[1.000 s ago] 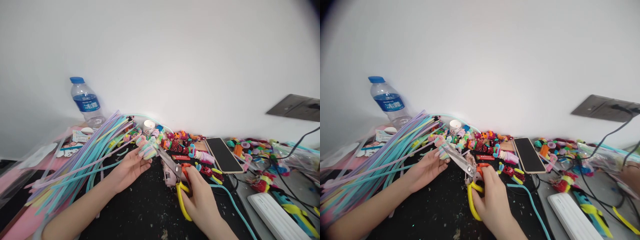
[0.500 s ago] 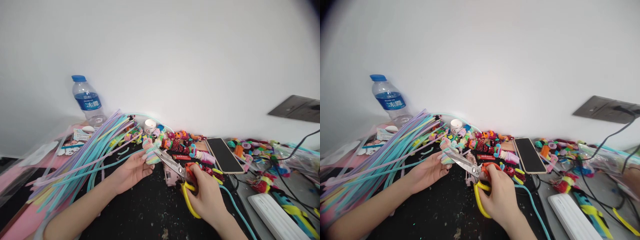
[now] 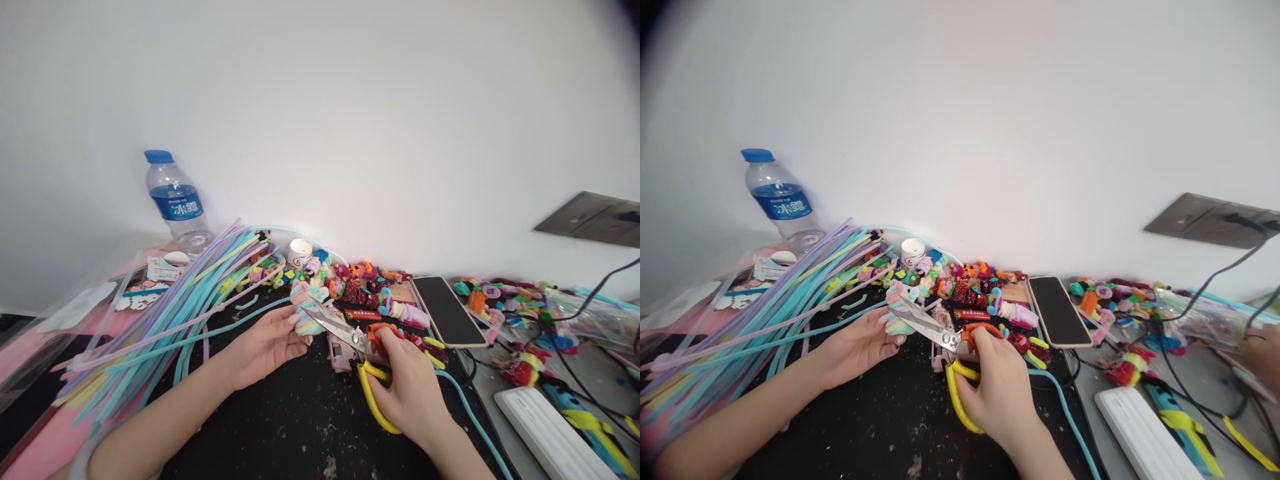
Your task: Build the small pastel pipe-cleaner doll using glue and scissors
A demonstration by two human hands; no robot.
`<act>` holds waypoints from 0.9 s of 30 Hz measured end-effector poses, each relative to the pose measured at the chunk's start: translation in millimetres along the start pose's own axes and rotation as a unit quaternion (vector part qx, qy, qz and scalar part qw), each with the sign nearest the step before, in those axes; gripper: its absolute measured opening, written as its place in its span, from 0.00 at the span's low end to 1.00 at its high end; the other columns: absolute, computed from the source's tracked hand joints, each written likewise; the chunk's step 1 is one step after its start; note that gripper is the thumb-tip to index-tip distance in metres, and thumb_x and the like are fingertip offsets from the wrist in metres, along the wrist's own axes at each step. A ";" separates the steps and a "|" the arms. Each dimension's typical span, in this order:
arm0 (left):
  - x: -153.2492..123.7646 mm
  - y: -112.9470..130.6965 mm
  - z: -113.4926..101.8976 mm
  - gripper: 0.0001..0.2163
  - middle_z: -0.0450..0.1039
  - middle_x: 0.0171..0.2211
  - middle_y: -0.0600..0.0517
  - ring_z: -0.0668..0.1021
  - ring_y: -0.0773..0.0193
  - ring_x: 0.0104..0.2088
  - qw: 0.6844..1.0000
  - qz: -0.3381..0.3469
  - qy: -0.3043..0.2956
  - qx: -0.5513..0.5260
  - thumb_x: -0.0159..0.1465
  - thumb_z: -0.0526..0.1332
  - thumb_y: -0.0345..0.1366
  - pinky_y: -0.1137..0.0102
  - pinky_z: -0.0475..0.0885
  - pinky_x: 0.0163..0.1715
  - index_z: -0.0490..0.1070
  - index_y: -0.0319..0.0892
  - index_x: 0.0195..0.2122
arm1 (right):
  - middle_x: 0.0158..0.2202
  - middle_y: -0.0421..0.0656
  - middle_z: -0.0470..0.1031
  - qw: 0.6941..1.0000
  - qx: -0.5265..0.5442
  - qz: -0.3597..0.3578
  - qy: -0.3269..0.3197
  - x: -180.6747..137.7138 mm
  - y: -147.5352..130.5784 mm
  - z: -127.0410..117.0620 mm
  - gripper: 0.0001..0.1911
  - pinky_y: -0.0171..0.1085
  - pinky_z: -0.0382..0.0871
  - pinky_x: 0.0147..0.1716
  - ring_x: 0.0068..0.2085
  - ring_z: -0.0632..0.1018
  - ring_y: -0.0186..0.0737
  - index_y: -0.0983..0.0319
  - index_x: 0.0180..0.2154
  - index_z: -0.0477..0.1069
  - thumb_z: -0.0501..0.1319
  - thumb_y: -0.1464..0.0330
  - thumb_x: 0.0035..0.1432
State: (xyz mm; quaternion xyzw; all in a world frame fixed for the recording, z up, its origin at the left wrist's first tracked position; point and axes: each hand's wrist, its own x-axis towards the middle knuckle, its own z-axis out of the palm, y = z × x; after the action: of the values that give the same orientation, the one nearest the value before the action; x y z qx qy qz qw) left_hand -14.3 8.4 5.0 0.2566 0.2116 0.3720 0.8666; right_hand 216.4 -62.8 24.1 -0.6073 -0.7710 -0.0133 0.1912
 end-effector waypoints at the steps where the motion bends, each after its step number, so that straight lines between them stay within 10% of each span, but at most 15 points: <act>1: -0.1 0.1 -0.4 0.09 0.74 0.30 0.51 0.78 0.68 0.30 1.000 0.000 -0.001 -0.001 0.56 0.65 0.31 0.75 0.76 0.32 0.74 0.39 0.39 | 0.26 0.41 0.70 1.000 0.000 0.002 -0.001 0.4 0.2 -0.4 0.11 0.36 0.61 0.26 0.28 0.71 0.43 0.61 0.36 0.61 0.57 0.69 0.47; 27: 1.7 1.7 -4.6 0.07 0.76 0.29 0.50 0.79 0.67 0.28 0.999 -0.034 -0.001 -0.038 0.56 0.64 0.29 0.76 0.77 0.30 0.71 0.36 0.37 | 0.26 0.39 0.73 0.999 0.021 0.019 -0.040 0.9 0.3 -5.5 0.08 0.33 0.60 0.25 0.27 0.74 0.41 0.60 0.34 0.66 0.58 0.69 0.47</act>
State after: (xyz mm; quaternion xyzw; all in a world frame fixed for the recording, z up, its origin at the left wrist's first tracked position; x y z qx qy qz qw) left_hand -16.7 12.1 2.1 0.2161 0.2054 0.3498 0.8881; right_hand 218.1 -63.3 29.4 -0.6180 -0.7663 0.0309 0.1729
